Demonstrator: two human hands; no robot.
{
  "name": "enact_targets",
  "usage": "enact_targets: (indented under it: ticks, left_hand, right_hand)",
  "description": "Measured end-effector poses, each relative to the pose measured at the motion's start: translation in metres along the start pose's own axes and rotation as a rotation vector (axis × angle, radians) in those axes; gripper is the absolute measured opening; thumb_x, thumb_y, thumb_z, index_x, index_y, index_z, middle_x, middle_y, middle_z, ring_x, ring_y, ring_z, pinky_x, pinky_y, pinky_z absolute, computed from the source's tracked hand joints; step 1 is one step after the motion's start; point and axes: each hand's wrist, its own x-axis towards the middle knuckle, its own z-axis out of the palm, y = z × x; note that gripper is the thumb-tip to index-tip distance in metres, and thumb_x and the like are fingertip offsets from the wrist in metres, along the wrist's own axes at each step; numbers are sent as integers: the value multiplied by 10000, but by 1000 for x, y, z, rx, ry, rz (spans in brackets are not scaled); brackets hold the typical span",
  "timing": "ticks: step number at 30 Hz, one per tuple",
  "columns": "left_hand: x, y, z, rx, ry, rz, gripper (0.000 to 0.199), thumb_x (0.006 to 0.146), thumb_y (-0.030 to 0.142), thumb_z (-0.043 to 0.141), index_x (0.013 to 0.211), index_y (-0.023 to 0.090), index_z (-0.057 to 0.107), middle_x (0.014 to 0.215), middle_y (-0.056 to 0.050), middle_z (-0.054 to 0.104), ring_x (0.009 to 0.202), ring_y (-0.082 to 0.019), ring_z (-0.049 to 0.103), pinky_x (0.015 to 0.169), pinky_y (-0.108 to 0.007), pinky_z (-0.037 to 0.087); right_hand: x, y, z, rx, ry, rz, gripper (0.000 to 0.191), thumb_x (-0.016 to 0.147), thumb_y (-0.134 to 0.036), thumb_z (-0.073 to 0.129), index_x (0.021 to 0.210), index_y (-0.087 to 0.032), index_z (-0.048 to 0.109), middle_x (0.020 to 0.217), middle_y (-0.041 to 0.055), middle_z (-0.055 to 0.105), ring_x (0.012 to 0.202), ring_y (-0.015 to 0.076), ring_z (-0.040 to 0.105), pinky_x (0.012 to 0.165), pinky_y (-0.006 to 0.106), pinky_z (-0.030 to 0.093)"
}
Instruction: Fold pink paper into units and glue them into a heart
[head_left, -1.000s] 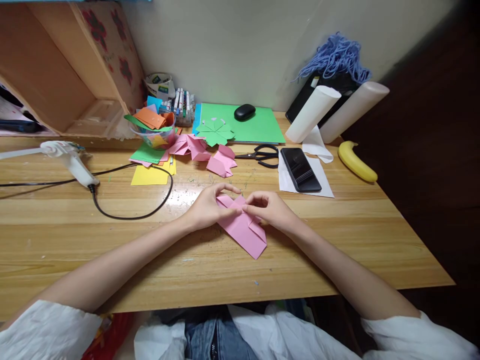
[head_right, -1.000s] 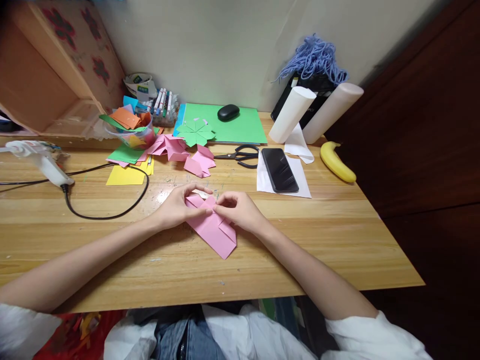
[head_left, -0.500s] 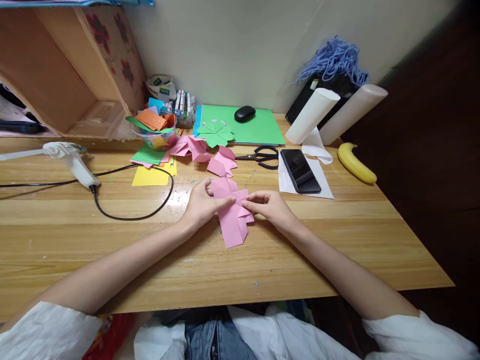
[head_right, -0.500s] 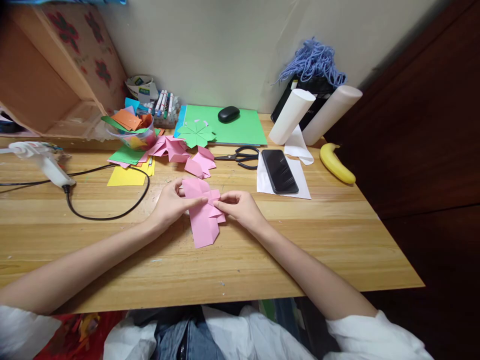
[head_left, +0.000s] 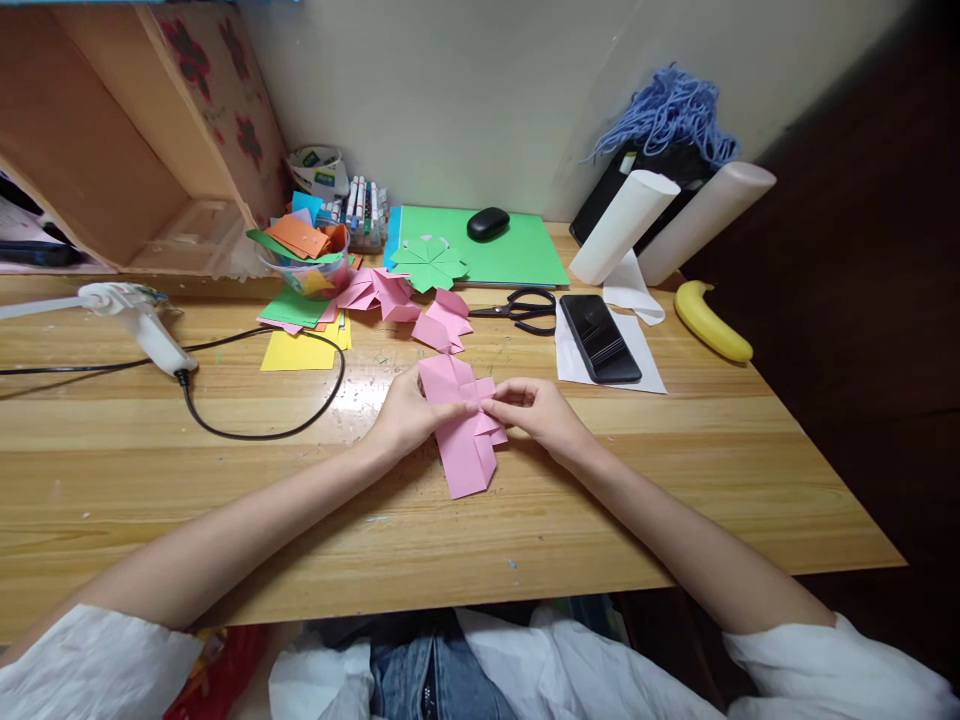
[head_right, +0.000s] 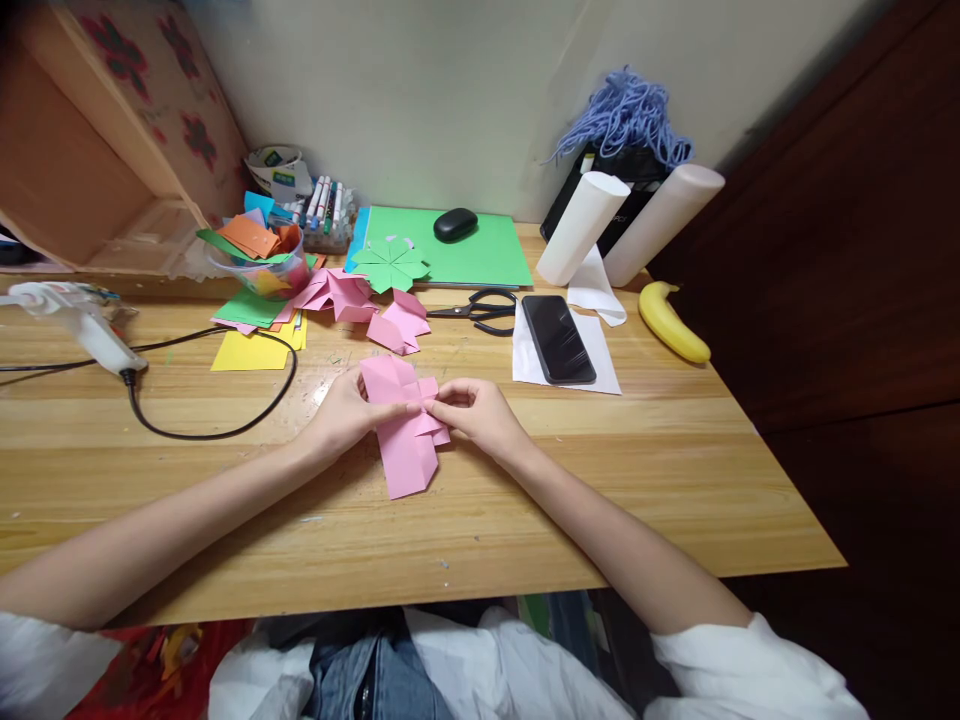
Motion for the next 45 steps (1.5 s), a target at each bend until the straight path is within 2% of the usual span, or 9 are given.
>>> enact_targets:
  ticks: [6,15,22,28,31,34,39,41,45]
  left_hand:
    - [-2,3,1,30,-36,-70,357,580,292,704,878,134,587,813,-52,652,724,-179,603,584,-265,489]
    - [0,-1,-1,10,-29,-26,263,636,248,647,865,130,599,867,-55,667,785,-191,613,668,-290,488]
    - [1,-5,0,-17,106,-15,310,655,320,639,872,106,585,897,-81,659,804,-203,609,658,-278,478]
    - [3,4,-7,18,139,10,279,676,280,598,905,121,604,886,-60,660,806,-187,601,679,-267,467]
    - [6,12,-13,-26,172,33,321,703,295,572,969,118,590,869,-61,655,816,-177,597,711,-272,462]
    - [7,20,-16,-56,94,77,381,711,369,583,1002,124,579,931,-90,645,839,-170,594,734,-283,462]
    - [3,22,-15,387,-223,37,342,609,476,652,758,168,680,770,-46,665,700,-162,565,581,-249,403]
    - [3,18,-14,459,-249,19,344,626,500,623,713,173,689,691,-30,652,648,-149,536,527,-234,354]
    - [7,12,-16,420,-230,-23,357,648,501,601,690,157,689,640,-22,622,591,-120,479,490,-216,297]
  right_hand:
    - [0,0,2,-40,0,-21,240,600,-344,693,653,-139,581,653,16,600,583,111,558,562,245,457]
    - [1,-2,0,-54,8,-13,214,692,-353,596,645,-147,630,655,24,636,585,107,567,579,238,458]
    - [-1,-4,0,34,-76,56,287,672,-356,646,867,-148,622,793,40,662,708,133,614,651,256,483]
    - [3,-2,-9,34,117,-37,279,631,-324,687,839,-150,624,836,49,661,746,141,601,682,263,467]
    - [6,-3,-19,11,123,-53,238,636,-327,679,795,-152,646,803,40,664,715,133,592,651,251,453]
    - [4,-6,-22,-34,12,-24,229,644,-335,669,774,-146,666,794,46,670,678,129,585,610,245,441]
    - [-2,-8,-11,-79,-95,-42,265,645,-352,672,801,-138,682,774,52,670,674,137,581,592,243,423]
    - [-3,-7,-6,-87,-75,-58,267,630,-350,687,791,-137,681,751,47,665,666,138,576,589,243,418]
    - [-2,-7,-6,-68,2,-85,278,673,-399,643,782,-146,683,764,38,659,687,141,566,613,248,404]
